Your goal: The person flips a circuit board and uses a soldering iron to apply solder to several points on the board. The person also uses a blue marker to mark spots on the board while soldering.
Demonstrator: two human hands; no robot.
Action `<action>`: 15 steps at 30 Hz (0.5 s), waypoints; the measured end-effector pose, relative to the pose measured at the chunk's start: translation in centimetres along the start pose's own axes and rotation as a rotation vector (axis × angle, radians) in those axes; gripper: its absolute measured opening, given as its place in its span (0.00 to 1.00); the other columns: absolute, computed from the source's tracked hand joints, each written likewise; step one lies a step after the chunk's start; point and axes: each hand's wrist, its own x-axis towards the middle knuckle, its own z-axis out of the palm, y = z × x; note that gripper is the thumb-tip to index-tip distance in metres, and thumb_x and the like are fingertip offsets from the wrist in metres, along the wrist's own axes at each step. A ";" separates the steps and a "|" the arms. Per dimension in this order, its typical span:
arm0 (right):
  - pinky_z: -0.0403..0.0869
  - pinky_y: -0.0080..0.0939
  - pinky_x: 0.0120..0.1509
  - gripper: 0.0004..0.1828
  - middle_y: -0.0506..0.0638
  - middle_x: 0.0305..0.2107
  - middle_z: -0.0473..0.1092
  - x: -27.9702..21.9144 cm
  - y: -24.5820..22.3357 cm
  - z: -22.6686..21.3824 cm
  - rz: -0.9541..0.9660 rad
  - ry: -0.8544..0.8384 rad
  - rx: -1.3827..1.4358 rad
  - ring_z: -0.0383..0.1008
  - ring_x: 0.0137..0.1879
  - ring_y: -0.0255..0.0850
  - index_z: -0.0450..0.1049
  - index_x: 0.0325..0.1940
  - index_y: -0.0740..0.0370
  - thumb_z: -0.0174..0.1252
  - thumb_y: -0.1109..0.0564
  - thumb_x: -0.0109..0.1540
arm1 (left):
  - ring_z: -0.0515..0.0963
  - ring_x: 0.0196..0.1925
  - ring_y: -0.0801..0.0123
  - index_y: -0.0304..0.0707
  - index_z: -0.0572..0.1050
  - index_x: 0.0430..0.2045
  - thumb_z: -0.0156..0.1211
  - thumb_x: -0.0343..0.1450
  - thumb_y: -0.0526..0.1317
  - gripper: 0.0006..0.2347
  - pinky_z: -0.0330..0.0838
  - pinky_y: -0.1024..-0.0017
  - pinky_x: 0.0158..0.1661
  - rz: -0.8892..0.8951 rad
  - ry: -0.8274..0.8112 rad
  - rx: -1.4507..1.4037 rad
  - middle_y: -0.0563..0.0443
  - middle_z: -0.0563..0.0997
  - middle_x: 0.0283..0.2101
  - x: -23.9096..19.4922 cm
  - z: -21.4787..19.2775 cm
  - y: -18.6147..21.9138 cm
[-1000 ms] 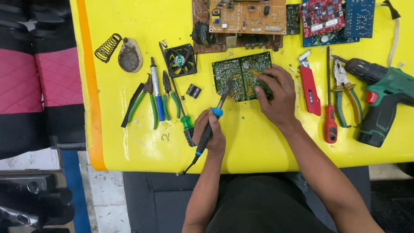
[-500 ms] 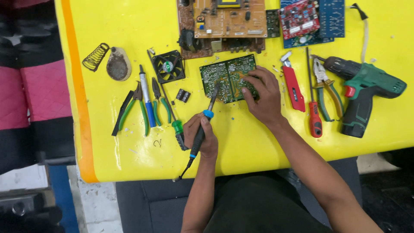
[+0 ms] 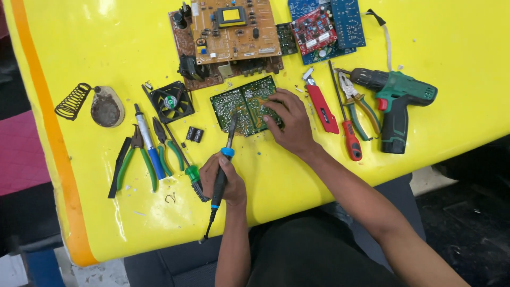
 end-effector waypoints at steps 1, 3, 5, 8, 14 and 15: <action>0.67 0.61 0.71 0.12 0.52 0.53 0.69 0.0 0.0 0.0 0.003 0.004 -0.007 0.66 0.70 0.59 0.78 0.54 0.59 0.61 0.54 0.69 | 0.86 0.35 0.60 0.35 0.82 0.31 0.65 0.75 0.39 0.06 0.81 0.67 0.36 0.000 -0.003 -0.008 0.47 0.86 0.35 0.0 0.0 0.1; 0.67 0.60 0.72 0.12 0.52 0.53 0.70 0.0 0.0 0.0 -0.016 0.007 -0.011 0.67 0.70 0.58 0.77 0.55 0.59 0.60 0.53 0.69 | 0.86 0.35 0.60 0.34 0.82 0.31 0.64 0.75 0.38 0.07 0.80 0.69 0.36 -0.003 -0.010 -0.012 0.46 0.86 0.34 0.1 0.1 0.3; 0.67 0.61 0.72 0.13 0.53 0.53 0.70 -0.1 -0.2 -0.1 -0.018 0.019 -0.019 0.67 0.70 0.59 0.77 0.56 0.59 0.60 0.53 0.69 | 0.86 0.34 0.60 0.33 0.82 0.31 0.64 0.75 0.38 0.07 0.79 0.68 0.36 0.003 -0.012 -0.019 0.46 0.86 0.34 0.6 -0.2 0.7; 0.67 0.62 0.72 0.14 0.53 0.53 0.70 -0.1 -0.4 -0.7 -0.032 0.039 -0.003 0.67 0.70 0.59 0.77 0.58 0.58 0.59 0.53 0.70 | 0.86 0.34 0.60 0.33 0.82 0.31 0.64 0.75 0.38 0.07 0.80 0.68 0.37 0.007 -0.010 -0.023 0.46 0.86 0.34 0.8 -0.4 0.9; 0.73 0.55 0.64 0.15 0.53 0.48 0.73 1.5 -0.8 -8.7 -0.067 0.155 -0.003 0.75 0.60 0.55 0.78 0.58 0.59 0.60 0.52 0.70 | 0.86 0.34 0.59 0.34 0.82 0.30 0.67 0.73 0.37 0.05 0.80 0.68 0.38 0.015 0.043 -0.111 0.47 0.86 0.33 0.4 0.4 0.1; 0.77 0.52 0.57 0.13 0.54 0.45 0.75 2.0 -0.6 -10.4 -0.051 0.220 -0.012 0.79 0.53 0.56 0.79 0.57 0.61 0.64 0.57 0.69 | 0.86 0.34 0.59 0.33 0.82 0.30 0.67 0.73 0.36 0.05 0.81 0.68 0.38 0.031 0.043 -0.130 0.46 0.86 0.33 0.1 0.4 -0.4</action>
